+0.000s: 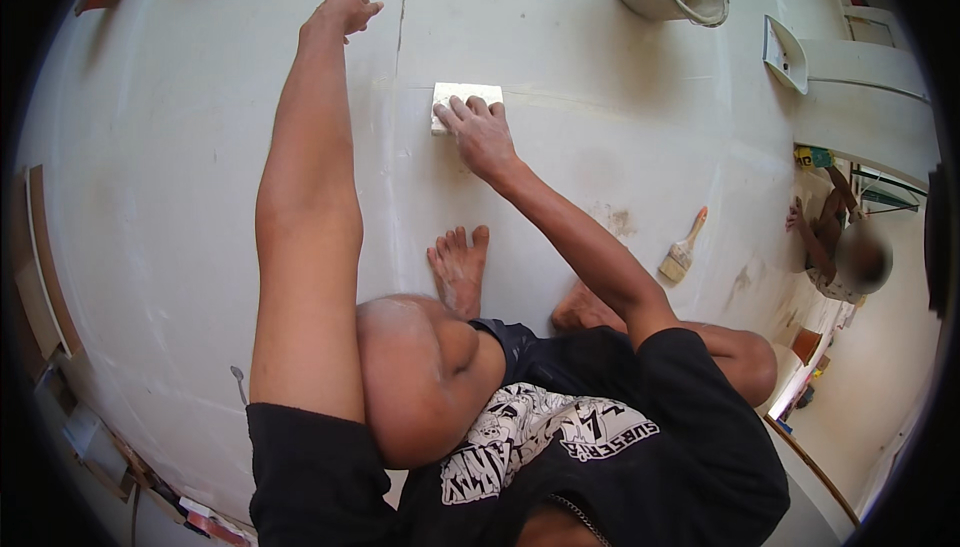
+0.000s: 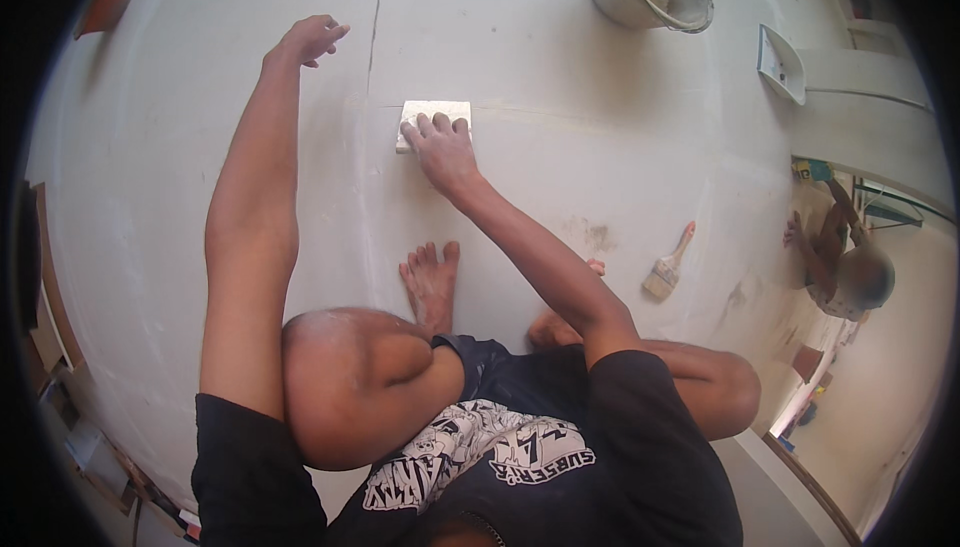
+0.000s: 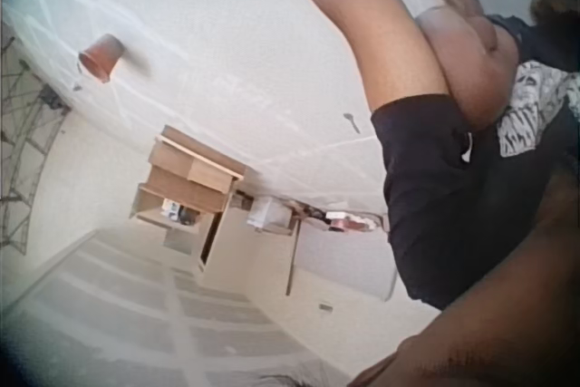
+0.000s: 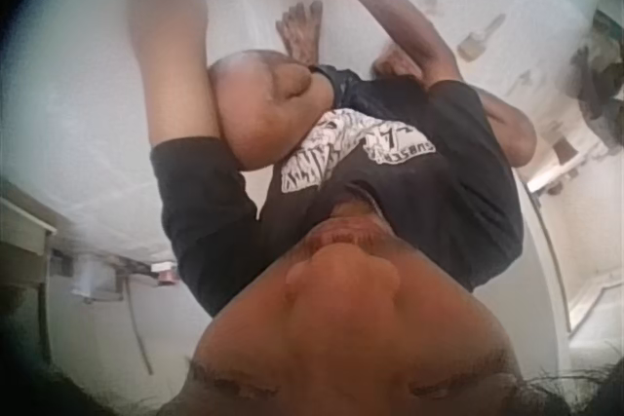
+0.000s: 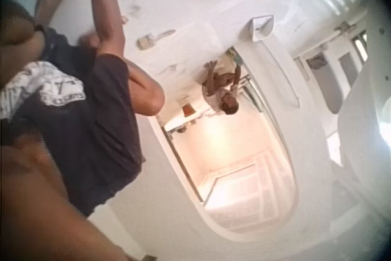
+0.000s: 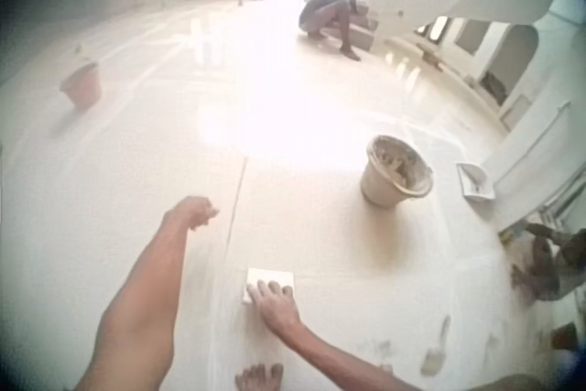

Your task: The person sits on a tiled floor and applies grout to the joints between tiles using a small brush and a rubber float. They repeatedly dip the tools into a bucket of grout and spread the material along the tile seams.

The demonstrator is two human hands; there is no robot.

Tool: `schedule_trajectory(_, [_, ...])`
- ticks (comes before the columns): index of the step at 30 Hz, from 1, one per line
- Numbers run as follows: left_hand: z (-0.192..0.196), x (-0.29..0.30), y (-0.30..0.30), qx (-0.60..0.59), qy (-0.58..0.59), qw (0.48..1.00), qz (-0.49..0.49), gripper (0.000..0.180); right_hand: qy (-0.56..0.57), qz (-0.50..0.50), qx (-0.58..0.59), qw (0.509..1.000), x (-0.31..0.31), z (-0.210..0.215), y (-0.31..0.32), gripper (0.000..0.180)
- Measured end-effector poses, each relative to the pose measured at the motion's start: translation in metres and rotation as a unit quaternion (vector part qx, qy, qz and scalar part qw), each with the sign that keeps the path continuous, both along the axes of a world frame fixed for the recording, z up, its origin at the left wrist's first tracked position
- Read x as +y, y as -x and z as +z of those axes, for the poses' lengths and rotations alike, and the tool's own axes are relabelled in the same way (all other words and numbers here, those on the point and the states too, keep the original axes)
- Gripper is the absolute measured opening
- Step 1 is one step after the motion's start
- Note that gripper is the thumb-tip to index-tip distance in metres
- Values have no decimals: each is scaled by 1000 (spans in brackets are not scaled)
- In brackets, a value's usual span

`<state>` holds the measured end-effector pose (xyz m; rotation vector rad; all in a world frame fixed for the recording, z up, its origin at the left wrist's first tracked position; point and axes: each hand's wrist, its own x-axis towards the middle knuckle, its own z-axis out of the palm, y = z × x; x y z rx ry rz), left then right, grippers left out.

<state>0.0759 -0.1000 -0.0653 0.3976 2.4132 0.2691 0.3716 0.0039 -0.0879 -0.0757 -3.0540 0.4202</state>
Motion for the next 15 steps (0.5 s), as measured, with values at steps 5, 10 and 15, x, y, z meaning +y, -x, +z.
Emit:
schedule_trajectory(5, [-1,4,0,0,3,1000,-10,45,16,-7,51,999,0,10,4,37])
schedule_trajectory(10, [4,9,-3,5,-6,1000,-16,46,5,14,-34,999,-6,-1,4,39])
schedule_trajectory(15, [6,9,-4,2,-5,1000,-13,45,-43,34,51,997,-21,-11,8,36])
